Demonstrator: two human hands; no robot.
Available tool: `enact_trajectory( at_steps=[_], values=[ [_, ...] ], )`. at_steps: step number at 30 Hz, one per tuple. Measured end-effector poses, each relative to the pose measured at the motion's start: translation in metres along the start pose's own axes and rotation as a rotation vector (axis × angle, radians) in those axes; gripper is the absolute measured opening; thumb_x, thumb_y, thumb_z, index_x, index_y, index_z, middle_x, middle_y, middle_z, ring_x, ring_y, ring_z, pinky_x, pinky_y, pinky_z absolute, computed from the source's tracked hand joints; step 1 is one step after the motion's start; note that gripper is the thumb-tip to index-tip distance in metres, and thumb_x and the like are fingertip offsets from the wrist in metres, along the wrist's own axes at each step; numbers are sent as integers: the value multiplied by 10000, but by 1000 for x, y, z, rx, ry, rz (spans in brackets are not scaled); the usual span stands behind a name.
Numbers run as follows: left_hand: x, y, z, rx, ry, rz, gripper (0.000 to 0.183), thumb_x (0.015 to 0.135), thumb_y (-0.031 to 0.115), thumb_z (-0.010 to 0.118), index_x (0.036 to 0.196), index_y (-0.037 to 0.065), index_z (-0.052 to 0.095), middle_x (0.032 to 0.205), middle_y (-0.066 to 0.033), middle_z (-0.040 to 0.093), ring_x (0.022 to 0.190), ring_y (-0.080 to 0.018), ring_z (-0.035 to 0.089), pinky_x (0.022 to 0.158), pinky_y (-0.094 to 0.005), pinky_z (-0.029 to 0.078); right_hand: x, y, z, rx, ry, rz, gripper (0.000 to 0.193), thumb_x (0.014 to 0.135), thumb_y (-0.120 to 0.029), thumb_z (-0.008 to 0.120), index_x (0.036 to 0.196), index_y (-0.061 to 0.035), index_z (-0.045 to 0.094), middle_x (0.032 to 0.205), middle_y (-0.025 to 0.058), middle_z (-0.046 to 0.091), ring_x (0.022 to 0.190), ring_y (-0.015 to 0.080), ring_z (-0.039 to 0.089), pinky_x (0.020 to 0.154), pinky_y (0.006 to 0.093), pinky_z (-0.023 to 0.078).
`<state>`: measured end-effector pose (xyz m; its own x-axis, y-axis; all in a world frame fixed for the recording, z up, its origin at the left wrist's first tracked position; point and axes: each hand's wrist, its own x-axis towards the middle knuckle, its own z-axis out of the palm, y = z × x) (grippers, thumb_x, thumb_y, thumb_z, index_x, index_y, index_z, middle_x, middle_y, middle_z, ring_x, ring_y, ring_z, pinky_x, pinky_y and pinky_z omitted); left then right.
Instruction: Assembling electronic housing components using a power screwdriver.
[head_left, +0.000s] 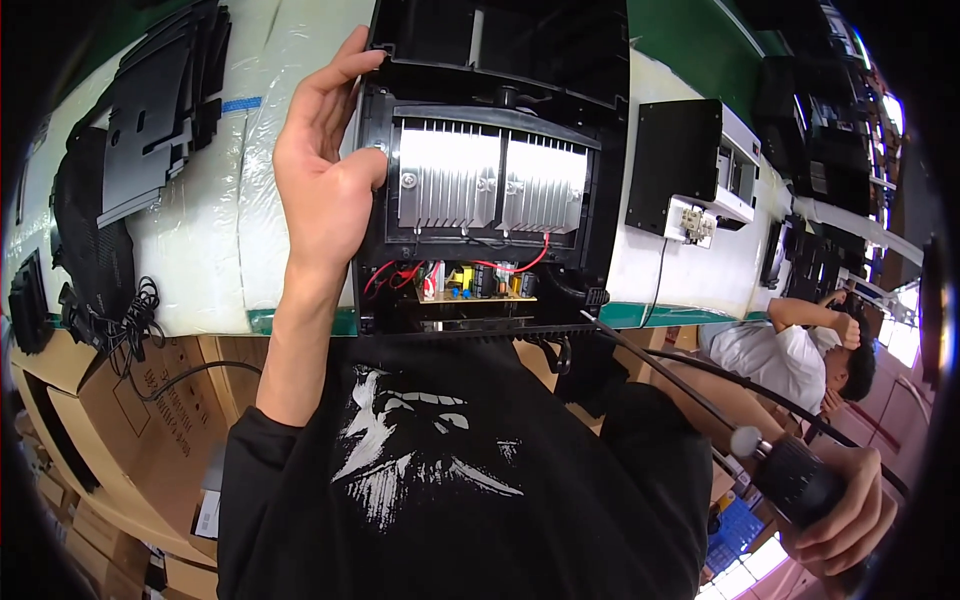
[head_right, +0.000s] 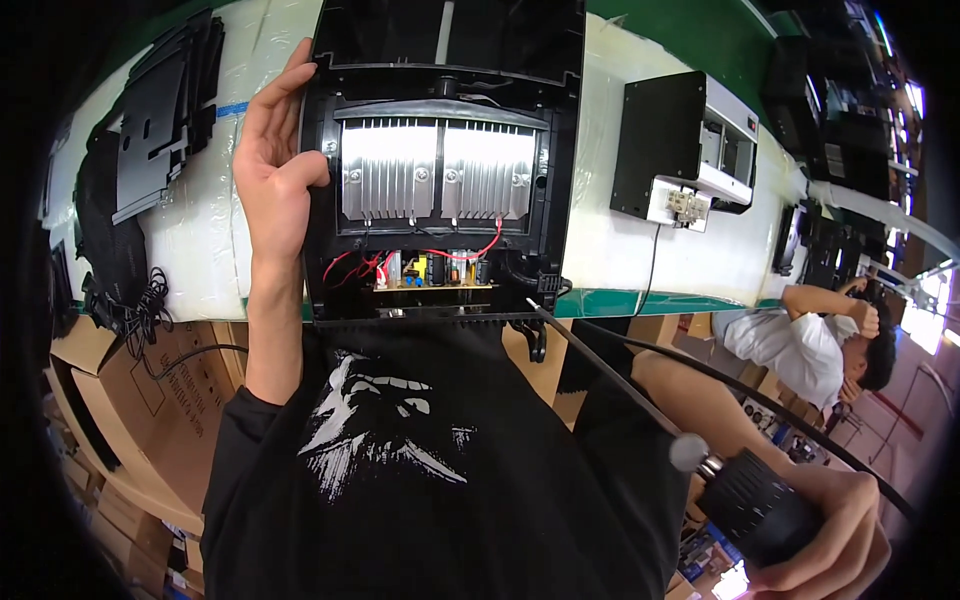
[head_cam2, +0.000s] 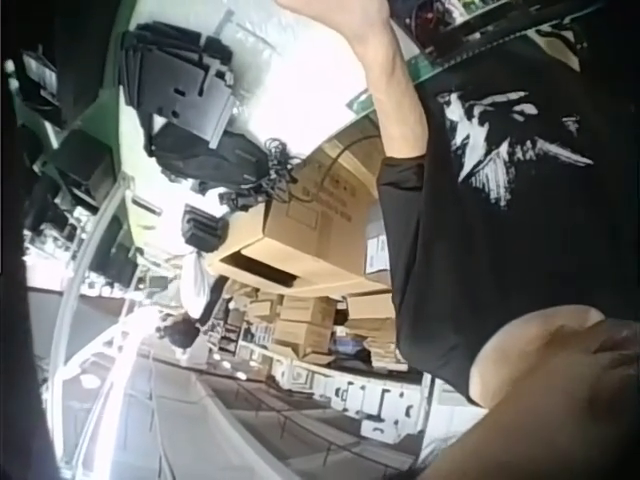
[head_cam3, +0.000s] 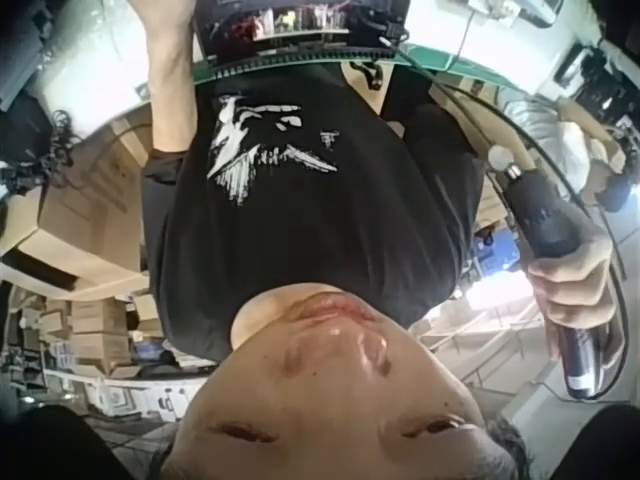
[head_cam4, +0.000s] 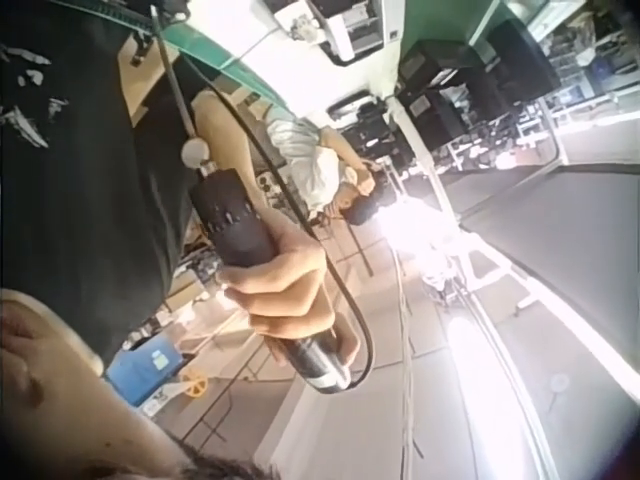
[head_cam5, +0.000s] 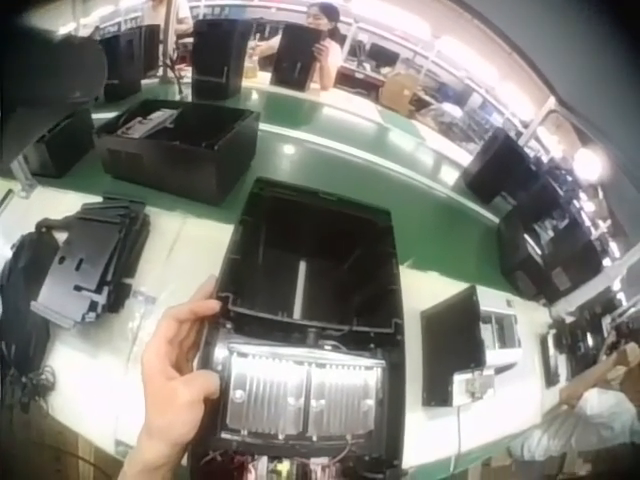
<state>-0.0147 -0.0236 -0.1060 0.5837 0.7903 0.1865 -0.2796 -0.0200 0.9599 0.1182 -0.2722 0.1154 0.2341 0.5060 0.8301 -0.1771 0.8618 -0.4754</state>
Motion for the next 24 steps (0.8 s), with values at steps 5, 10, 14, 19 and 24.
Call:
enact_trajectory(
  at_steps=[5,10,14,19,24],
  values=[
    [0,-2,-2,32,7,0,621,545,-154,398,1139,-19,521,1355,-181,420,1287,-271,380,1092,-336,262,-40,23,4,-374,50,154,193,693,-54,712,740,-30,526,635,42,562,503,127,578,505,205,503],
    [2,5,4,66,4,-7,703,504,-132,381,1196,-47,472,1385,-183,389,1312,-271,345,1041,-278,312,-68,59,19,-686,151,319,224,739,-122,666,839,-5,502,674,122,596,533,224,612,495,292,546],
    [0,6,6,53,-18,-39,708,503,-133,382,1200,-46,471,1387,-188,384,1316,-271,337,1061,-289,287,-88,71,23,-764,315,106,558,793,-500,628,1001,1,493,670,113,538,477,221,572,427,300,531],
    [-1,3,-2,94,0,18,709,504,-127,389,1202,-43,473,1394,-196,370,1317,-281,335,1038,-276,316,-86,77,16,-751,144,161,798,781,-665,503,1331,-139,263,747,79,465,447,159,472,404,276,441],
    [-2,4,4,96,-27,-4,709,507,-122,389,1207,-49,468,1398,-203,361,1320,-288,327,1032,-276,329,-93,75,14,-789,192,101,782,776,-672,504,1315,-143,302,747,69,464,446,152,471,399,273,423]
  ],
)
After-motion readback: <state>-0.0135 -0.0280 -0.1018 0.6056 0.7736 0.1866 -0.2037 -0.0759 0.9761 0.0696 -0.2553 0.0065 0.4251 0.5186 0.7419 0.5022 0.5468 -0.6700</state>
